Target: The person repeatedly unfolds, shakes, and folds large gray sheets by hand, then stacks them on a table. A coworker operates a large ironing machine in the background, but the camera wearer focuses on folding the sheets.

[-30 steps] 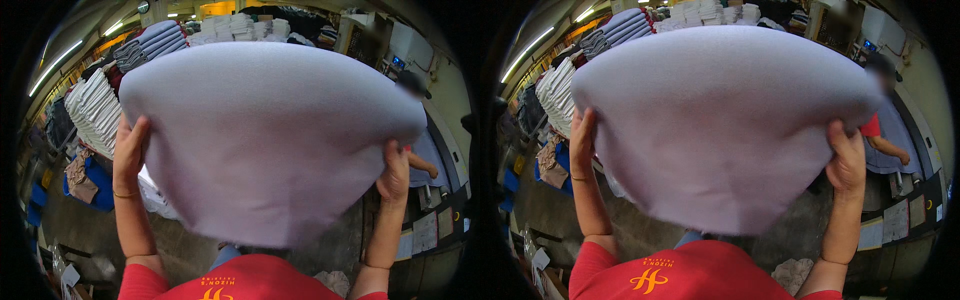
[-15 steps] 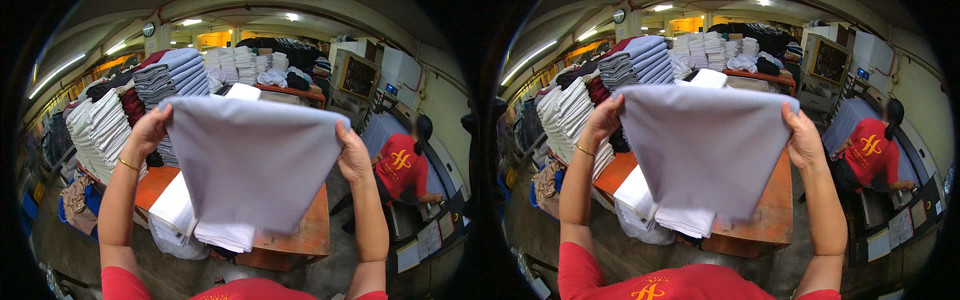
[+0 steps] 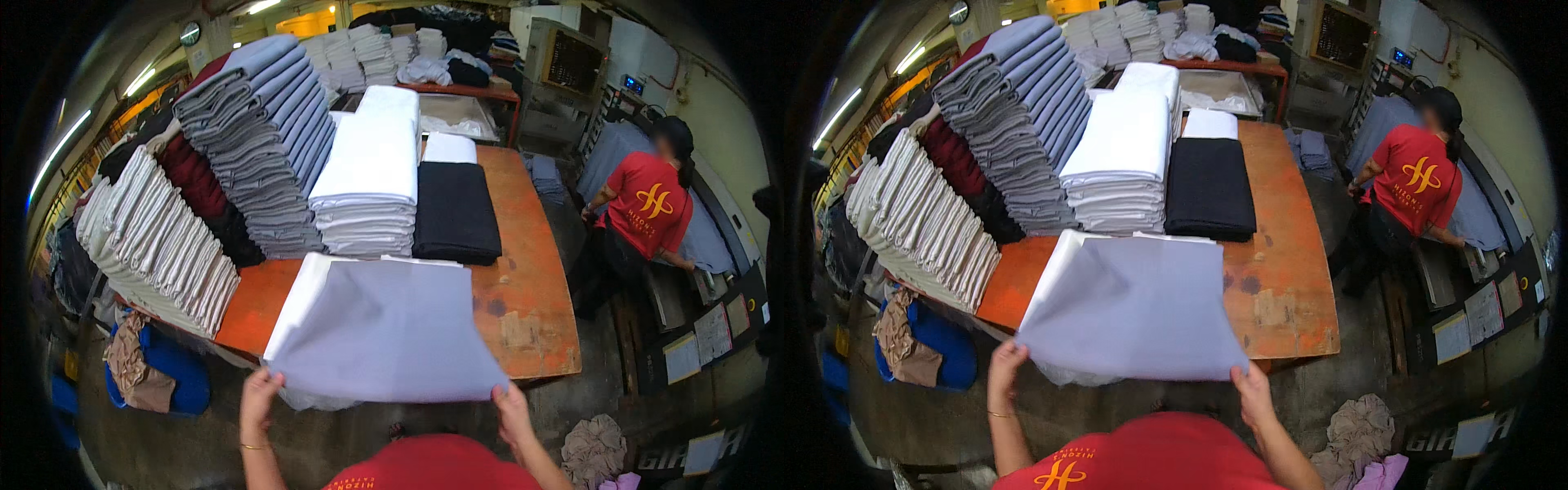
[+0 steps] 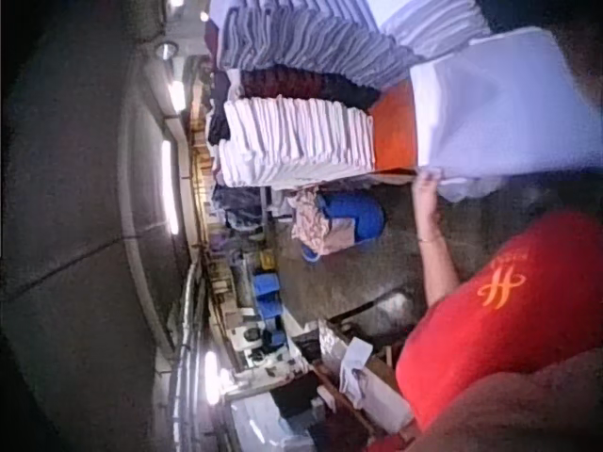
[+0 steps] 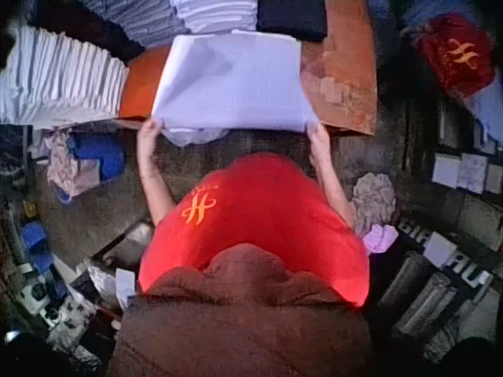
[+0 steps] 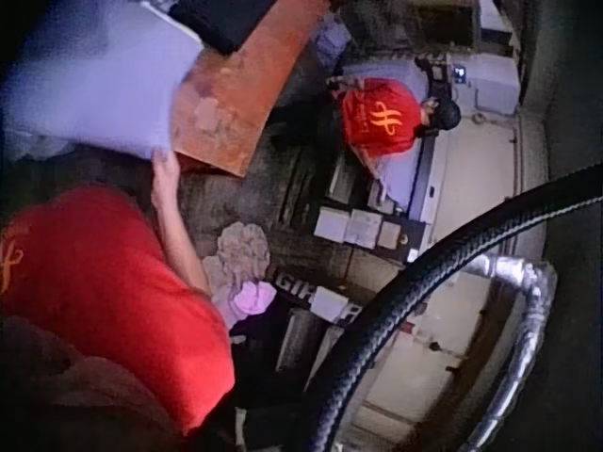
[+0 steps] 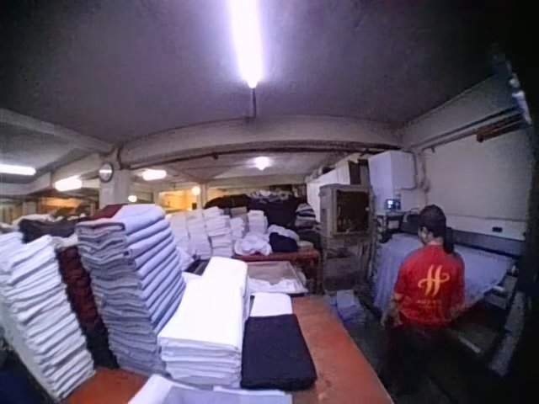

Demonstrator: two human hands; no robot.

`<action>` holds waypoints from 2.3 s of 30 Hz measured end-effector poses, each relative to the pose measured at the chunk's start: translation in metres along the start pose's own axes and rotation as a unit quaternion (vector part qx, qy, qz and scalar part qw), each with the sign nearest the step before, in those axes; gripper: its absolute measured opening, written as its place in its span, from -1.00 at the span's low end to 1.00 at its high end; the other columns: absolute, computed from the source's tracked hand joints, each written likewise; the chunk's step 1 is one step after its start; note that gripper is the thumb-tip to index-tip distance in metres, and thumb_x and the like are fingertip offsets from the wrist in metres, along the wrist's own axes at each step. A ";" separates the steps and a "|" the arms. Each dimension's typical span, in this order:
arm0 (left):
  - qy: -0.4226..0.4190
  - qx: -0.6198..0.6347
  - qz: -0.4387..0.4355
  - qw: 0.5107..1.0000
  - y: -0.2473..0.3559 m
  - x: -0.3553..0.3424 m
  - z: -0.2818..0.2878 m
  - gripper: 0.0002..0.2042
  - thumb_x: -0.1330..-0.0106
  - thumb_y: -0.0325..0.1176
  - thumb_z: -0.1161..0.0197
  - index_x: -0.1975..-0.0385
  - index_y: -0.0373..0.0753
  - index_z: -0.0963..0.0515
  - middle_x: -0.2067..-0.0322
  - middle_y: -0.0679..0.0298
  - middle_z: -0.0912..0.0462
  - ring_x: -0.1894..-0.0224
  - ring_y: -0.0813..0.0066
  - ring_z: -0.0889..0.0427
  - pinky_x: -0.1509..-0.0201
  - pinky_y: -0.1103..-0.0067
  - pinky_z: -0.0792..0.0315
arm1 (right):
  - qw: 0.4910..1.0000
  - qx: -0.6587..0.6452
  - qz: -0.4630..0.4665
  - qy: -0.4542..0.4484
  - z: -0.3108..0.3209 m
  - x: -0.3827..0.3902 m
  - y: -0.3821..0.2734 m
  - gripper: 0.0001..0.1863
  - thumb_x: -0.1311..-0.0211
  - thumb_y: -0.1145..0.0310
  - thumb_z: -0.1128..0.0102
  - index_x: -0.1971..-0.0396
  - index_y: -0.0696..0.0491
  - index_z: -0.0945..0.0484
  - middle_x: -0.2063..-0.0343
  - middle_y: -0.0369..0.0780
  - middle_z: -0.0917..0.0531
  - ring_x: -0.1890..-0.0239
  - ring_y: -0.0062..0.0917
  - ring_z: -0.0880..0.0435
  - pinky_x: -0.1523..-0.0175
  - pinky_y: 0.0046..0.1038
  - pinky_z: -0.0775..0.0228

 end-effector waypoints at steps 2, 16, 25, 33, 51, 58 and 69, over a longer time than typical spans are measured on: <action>0.046 0.060 0.110 0.991 -0.062 0.016 -0.018 -0.76 -0.30 -0.39 -0.18 0.10 -0.36 -0.55 0.24 0.38 -0.62 0.20 0.61 -0.51 0.03 0.61 -0.33 | 0.996 0.019 -0.088 0.002 0.016 0.018 0.042 -0.51 -0.34 0.22 -0.14 -0.13 0.22 -0.40 -0.07 -0.22 -0.52 -0.11 -0.57 -0.42 -0.26 -0.47 -0.15; 0.050 0.233 -0.086 0.967 -0.021 0.066 -0.018 -0.54 -0.34 -0.24 -0.20 -0.14 -0.38 -0.37 -0.16 0.22 -0.43 -0.23 0.40 -0.34 -0.33 0.45 -0.13 | 0.984 0.130 0.081 -0.085 0.034 0.048 -0.018 -0.76 0.03 0.53 -0.38 0.28 0.09 -0.63 -0.14 -0.17 -0.34 -0.12 -0.41 -0.37 -0.22 -0.35 -0.20; 0.003 0.130 -0.164 0.978 0.007 0.038 -0.046 -0.19 -0.14 0.05 -0.34 -0.19 -0.52 -0.26 -0.21 0.12 -0.36 -0.16 0.44 -0.43 -0.36 0.46 -0.18 | 0.936 0.246 0.175 -0.183 0.058 0.050 -0.034 -0.83 0.22 0.57 -0.46 0.53 0.06 -0.71 -0.21 -0.10 -0.35 -0.26 -0.26 -0.33 -0.41 -0.05 0.05; -0.023 0.082 -0.077 0.993 -0.052 -0.155 -0.063 -0.49 -0.39 -0.05 -0.08 -0.15 -0.32 -0.28 0.00 0.15 -0.45 0.00 0.41 -0.44 -0.20 0.48 -0.30 | 0.984 0.124 0.124 -0.031 0.039 -0.157 0.008 -0.46 -0.22 0.17 -0.24 -0.10 0.15 -0.37 -0.09 -0.20 -0.35 -0.14 -0.48 -0.32 -0.17 -0.44 -0.23; -0.017 -0.058 -0.098 0.993 -0.027 -0.118 -0.080 -0.45 -0.14 -0.46 -0.35 -0.12 -0.29 -0.26 0.04 0.16 -0.47 0.05 0.43 -0.45 -0.11 0.49 -0.35 | 0.944 0.315 0.073 0.063 0.004 -0.097 0.037 -0.51 -0.25 0.06 -0.14 0.18 0.27 -0.39 0.17 0.19 -0.53 0.11 0.00 -0.53 0.04 -0.19 -0.36; -0.094 -0.142 0.057 0.984 -0.085 -0.114 -0.042 -0.52 -0.23 -0.34 -0.30 -0.09 -0.39 -0.33 0.14 0.19 -0.55 0.14 0.46 -0.49 -0.01 0.54 -0.39 | 0.952 0.281 0.009 0.123 0.010 -0.100 0.094 -0.53 -0.29 0.02 -0.08 0.33 0.22 -0.35 0.30 0.18 -0.54 0.17 0.08 -0.53 0.10 -0.09 -0.34; 0.014 -0.159 0.015 0.987 -0.134 -0.103 -0.021 -0.60 -0.14 -0.42 -0.39 0.06 -0.45 -0.46 0.20 0.14 -0.61 0.16 0.43 -0.54 0.03 0.53 -0.42 | 0.920 0.384 -0.037 0.063 0.009 -0.071 0.073 -0.59 -0.33 0.05 0.01 0.23 0.16 -0.29 0.33 0.16 -0.56 0.26 0.10 -0.56 0.19 0.00 -0.37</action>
Point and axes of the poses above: each hand's wrist, its own x-axis away from the middle knuckle, its own z-axis out of the back of the hand, y = z × x, the point moved 1 cm from there along -x, towards the middle knuckle
